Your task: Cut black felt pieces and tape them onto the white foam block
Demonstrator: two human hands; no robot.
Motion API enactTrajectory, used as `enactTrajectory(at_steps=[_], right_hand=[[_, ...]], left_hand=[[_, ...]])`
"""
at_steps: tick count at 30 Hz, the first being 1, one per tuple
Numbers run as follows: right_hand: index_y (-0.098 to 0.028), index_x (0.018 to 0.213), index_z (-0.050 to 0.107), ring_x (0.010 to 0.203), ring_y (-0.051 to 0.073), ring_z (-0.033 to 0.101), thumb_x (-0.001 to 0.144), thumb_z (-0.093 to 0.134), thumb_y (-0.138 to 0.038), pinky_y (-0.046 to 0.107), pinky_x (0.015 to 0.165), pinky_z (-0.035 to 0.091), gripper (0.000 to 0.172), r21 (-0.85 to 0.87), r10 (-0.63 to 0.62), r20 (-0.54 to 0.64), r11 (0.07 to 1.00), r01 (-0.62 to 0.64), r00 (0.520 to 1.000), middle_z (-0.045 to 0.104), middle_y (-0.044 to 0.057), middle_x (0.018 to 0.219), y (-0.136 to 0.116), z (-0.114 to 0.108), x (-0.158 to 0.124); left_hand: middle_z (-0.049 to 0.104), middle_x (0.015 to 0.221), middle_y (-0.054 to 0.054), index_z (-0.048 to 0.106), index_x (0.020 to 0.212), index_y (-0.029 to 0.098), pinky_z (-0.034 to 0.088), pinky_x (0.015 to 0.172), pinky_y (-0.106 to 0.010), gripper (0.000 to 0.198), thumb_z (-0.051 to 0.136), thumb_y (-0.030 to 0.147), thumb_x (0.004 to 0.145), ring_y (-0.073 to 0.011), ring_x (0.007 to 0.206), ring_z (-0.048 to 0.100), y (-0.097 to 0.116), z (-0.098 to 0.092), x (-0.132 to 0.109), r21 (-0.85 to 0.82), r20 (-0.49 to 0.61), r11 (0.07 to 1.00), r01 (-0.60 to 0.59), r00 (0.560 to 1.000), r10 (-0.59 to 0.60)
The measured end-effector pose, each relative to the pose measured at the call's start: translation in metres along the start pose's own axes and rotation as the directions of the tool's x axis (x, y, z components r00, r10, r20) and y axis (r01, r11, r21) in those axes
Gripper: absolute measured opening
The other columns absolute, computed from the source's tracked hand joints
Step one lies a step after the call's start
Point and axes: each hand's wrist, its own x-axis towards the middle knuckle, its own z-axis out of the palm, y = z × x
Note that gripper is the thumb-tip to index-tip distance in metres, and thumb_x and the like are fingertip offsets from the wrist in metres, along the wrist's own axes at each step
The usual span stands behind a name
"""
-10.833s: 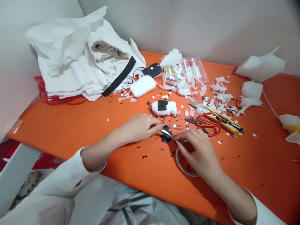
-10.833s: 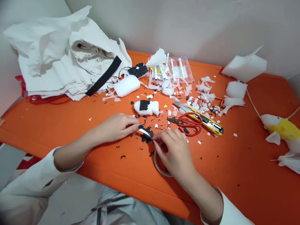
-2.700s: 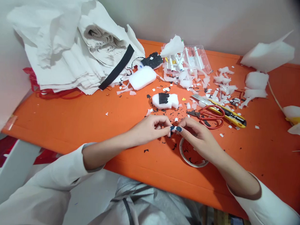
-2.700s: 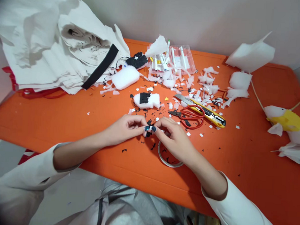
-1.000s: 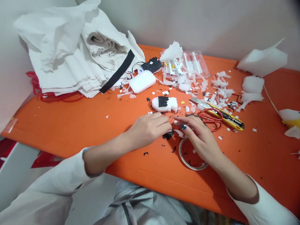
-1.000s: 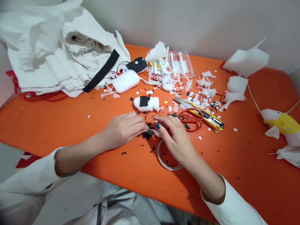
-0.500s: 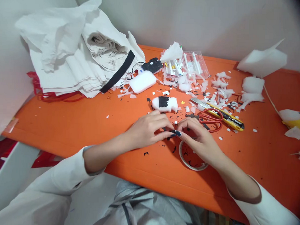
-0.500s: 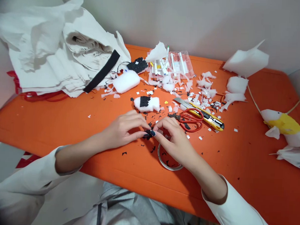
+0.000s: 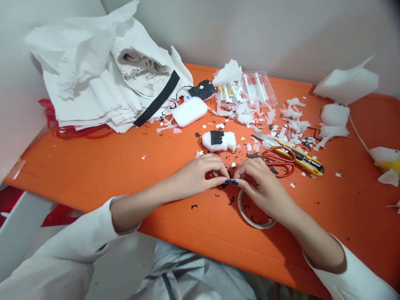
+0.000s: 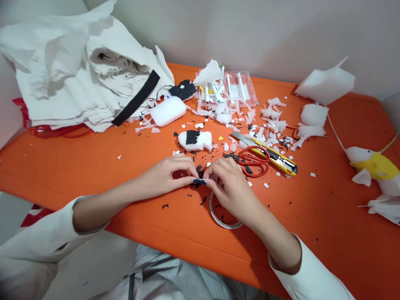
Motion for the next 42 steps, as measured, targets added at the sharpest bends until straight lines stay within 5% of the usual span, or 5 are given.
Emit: enactTrajectory(at_steps=[10,14,26,34,42], right_hand=[[-0.024,0.098,0.063,0.1,0.022,0.059,0.089,0.059,-0.03,0.037,0.086,0.046,0.012,0.226,0.148,-0.023,0.964,-0.139,0.989,0.066,0.005,0.106,0.017,-0.032,0.001],[-0.021,0.088,0.063,0.074,0.019,0.062,0.084,0.064,-0.044,0.032,0.067,0.049,0.023,0.353,0.344,-0.066,0.886,-0.3,0.937,0.067,0.004,0.086,0.026,-0.052,-0.002],[-0.023,0.094,0.063,0.089,0.022,0.058,0.092,0.058,-0.035,0.037,0.078,0.048,0.013,0.077,0.079,0.022,0.994,-0.08,0.997,0.064,0.006,0.091,0.005,-0.011,0.0],[-0.024,0.091,0.062,0.087,0.023,0.056,0.092,0.058,-0.036,0.039,0.075,0.048,0.013,0.057,0.052,-0.017,0.997,-0.051,0.999,0.064,0.006,0.089,0.006,-0.002,0.001],[-0.022,0.098,0.06,0.091,0.022,0.061,0.093,0.051,-0.031,0.037,0.077,0.051,0.013,0.17,0.133,-0.159,0.98,-0.105,0.978,0.065,0.007,0.102,0.027,-0.044,-0.003]], left_hand=[[0.066,0.08,0.0,0.068,0.082,0.016,0.04,0.063,-0.022,0.013,0.061,0.027,0.086,-0.0093,0.067,0.052,0.001,0.001,0.0,-0.192,-0.011,0.97,0.148,0.988,-0.153],[0.065,0.081,0.0,0.067,0.087,0.017,0.038,0.059,-0.022,0.016,0.059,0.031,0.087,-0.0091,0.063,0.048,0.0,0.001,0.0,-0.178,-0.074,0.964,0.198,0.974,-0.213],[0.065,0.083,-0.001,0.069,0.089,0.018,0.043,0.076,-0.024,0.015,0.059,0.029,0.089,-0.0128,0.079,0.057,0.001,0.006,-0.003,-0.132,0.031,0.99,0.058,0.998,-0.054],[0.064,0.081,0.0,0.068,0.087,0.017,0.041,0.065,-0.021,0.015,0.058,0.028,0.088,-0.0113,0.07,0.054,0.003,0.007,-0.002,-0.111,0.012,0.982,0.151,0.988,-0.151],[0.065,0.075,-0.001,0.067,0.078,0.015,0.041,0.063,-0.022,0.015,0.061,0.027,0.085,-0.0115,0.067,0.054,0.002,0.006,-0.002,-0.174,0.013,0.961,0.217,0.976,-0.218]])
